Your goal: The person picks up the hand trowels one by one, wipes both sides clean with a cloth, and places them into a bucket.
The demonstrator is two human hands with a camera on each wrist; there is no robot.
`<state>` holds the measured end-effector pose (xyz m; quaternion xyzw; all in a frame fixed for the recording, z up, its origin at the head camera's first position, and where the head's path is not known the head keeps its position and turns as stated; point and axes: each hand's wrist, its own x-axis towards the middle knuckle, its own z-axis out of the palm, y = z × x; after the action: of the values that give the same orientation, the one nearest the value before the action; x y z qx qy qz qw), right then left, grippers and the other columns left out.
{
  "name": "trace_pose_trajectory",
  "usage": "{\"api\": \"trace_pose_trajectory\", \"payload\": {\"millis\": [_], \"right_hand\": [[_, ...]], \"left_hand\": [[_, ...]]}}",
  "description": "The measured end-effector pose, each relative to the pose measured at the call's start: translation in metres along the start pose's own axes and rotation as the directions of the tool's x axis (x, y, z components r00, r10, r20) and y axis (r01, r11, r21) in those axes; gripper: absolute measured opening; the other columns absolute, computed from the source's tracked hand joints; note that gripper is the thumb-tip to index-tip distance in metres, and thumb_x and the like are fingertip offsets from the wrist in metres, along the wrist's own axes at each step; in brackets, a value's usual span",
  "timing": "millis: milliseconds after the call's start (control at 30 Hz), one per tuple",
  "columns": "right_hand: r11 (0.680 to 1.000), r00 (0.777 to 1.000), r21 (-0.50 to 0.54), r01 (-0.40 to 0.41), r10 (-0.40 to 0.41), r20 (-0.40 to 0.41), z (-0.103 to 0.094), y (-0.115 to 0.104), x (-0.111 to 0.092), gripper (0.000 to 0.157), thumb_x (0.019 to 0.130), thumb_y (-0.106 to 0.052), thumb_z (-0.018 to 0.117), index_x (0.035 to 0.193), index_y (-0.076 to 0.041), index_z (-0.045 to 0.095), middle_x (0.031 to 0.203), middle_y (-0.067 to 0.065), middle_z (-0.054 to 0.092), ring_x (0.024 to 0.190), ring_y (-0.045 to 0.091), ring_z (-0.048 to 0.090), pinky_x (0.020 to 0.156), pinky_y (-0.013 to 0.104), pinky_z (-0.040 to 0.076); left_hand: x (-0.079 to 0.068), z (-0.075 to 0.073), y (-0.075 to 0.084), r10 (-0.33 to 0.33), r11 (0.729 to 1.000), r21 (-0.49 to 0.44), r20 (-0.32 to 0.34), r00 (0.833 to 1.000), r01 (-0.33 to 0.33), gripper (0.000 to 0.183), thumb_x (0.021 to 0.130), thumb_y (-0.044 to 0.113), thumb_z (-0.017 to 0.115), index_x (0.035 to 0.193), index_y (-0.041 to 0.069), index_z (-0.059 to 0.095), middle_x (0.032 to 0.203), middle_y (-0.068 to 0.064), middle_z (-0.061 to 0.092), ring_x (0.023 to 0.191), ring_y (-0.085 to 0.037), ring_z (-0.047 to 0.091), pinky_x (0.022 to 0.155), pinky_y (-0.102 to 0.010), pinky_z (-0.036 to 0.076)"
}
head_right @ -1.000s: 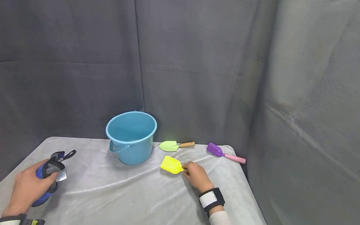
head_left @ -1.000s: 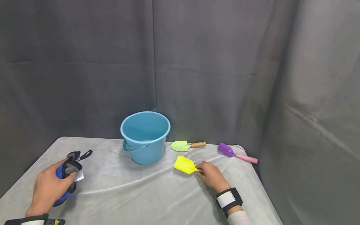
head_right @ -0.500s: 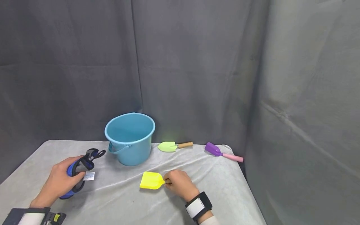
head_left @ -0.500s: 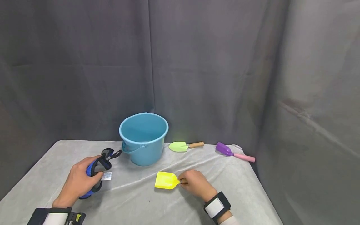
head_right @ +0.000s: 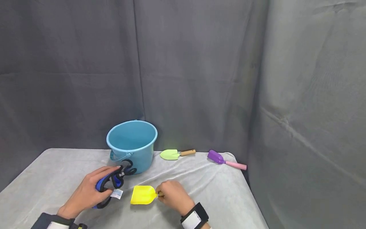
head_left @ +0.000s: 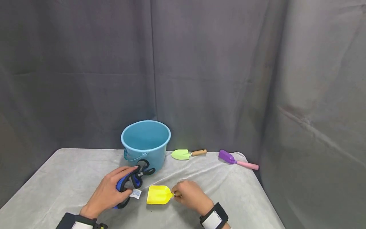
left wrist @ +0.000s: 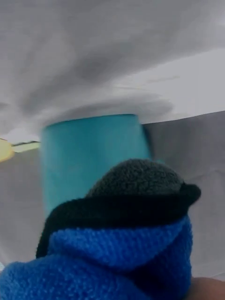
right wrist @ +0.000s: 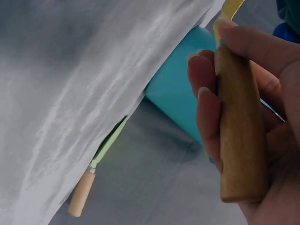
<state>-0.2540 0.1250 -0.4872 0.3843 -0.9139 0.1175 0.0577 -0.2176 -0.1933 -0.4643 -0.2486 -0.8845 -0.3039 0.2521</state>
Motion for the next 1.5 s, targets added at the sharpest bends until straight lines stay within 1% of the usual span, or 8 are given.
{"api": "trace_pose_trajectory", "payload": {"millis": [167,333,467,633,700,933,1233,1500], "right_hand": [[1.0,1.0,0.008,0.018,-0.018,0.006,-0.001,-0.006,-0.001,0.016,0.08,-0.011,0.085,0.084,-0.022,0.074,0.074,-0.019,0.061,0.066,-0.005,0.049,0.059,0.014,0.042],[0.999,0.999,-0.023,0.044,-0.045,-0.026,-0.003,-0.011,-0.002,0.016,0.079,-0.014,0.086,0.089,-0.023,0.077,0.082,-0.017,0.068,0.072,-0.006,0.056,0.064,0.016,0.047],[0.999,0.998,-0.007,0.053,-0.053,-0.04,-0.005,-0.014,-0.005,0.016,0.08,-0.016,0.086,0.091,-0.023,0.076,0.083,-0.017,0.069,0.073,-0.005,0.059,0.063,0.015,0.047],[0.992,0.989,0.07,0.106,-0.098,-0.112,-0.011,-0.019,-0.009,0.016,0.083,-0.017,0.083,0.097,-0.022,0.076,0.091,-0.014,0.074,0.084,0.0,0.067,0.07,0.016,0.051],[0.99,0.983,0.06,0.128,-0.118,-0.143,-0.014,-0.021,-0.01,0.013,0.084,-0.018,0.082,0.095,-0.022,0.077,0.09,-0.013,0.074,0.084,0.001,0.068,0.07,0.017,0.052],[0.986,0.969,-0.112,0.126,-0.147,-0.199,-0.027,-0.026,-0.009,0.012,0.08,-0.022,0.085,0.08,-0.024,0.073,0.08,-0.012,0.071,0.074,0.006,0.069,0.06,0.023,0.051],[0.981,0.971,-0.154,0.119,-0.147,-0.187,-0.039,-0.033,-0.012,0.022,0.076,-0.019,0.086,0.066,-0.026,0.068,0.07,-0.014,0.067,0.065,0.005,0.066,0.052,0.022,0.044],[0.987,0.985,-0.134,0.093,-0.111,-0.131,-0.049,-0.033,-0.007,0.012,0.078,-0.019,0.086,0.075,-0.023,0.074,0.072,-0.012,0.069,0.065,0.004,0.065,0.054,0.023,0.045]], "left_hand": [[-0.001,0.021,0.014,0.077,0.997,0.007,-0.04,0.996,-0.076,0.08,0.062,0.009,0.088,0.137,0.021,0.065,0.124,0.002,0.065,0.109,-0.02,0.066,0.083,-0.041,0.059],[0.001,0.033,0.026,0.125,0.992,-0.016,-0.065,0.99,-0.126,0.081,0.059,0.01,0.089,0.136,0.022,0.066,0.126,0.003,0.065,0.11,-0.018,0.064,0.083,-0.039,0.059],[0.004,0.041,0.037,0.139,0.99,-0.032,-0.024,0.99,-0.14,0.081,0.059,0.016,0.091,0.136,0.025,0.066,0.126,0.006,0.065,0.111,-0.015,0.063,0.086,-0.039,0.058],[0.006,0.051,0.045,0.162,0.986,-0.05,0.047,0.986,-0.159,0.081,0.06,0.024,0.092,0.137,0.025,0.065,0.127,0.007,0.065,0.111,-0.011,0.061,0.087,-0.037,0.057],[0.006,0.054,0.046,0.175,0.984,-0.043,0.066,0.982,-0.172,0.081,0.06,0.027,0.092,0.137,0.026,0.065,0.128,0.008,0.064,0.112,-0.011,0.06,0.09,-0.038,0.056],[0.011,0.059,0.051,0.199,0.98,-0.032,0.106,0.974,-0.197,0.077,0.061,0.03,0.089,0.135,0.028,0.066,0.133,0.008,0.062,0.12,-0.015,0.057,0.097,-0.045,0.05],[0.014,0.058,0.055,0.18,0.982,-0.081,0.13,0.975,-0.17,0.073,0.062,0.026,0.091,0.131,0.029,0.069,0.128,0.008,0.065,0.114,-0.013,0.061,0.094,-0.042,0.052],[0.019,0.055,0.057,0.153,0.987,-0.082,0.149,0.977,-0.142,0.063,0.063,0.026,0.092,0.123,0.026,0.074,0.123,0.009,0.065,0.11,-0.011,0.059,0.093,-0.04,0.052]]}}
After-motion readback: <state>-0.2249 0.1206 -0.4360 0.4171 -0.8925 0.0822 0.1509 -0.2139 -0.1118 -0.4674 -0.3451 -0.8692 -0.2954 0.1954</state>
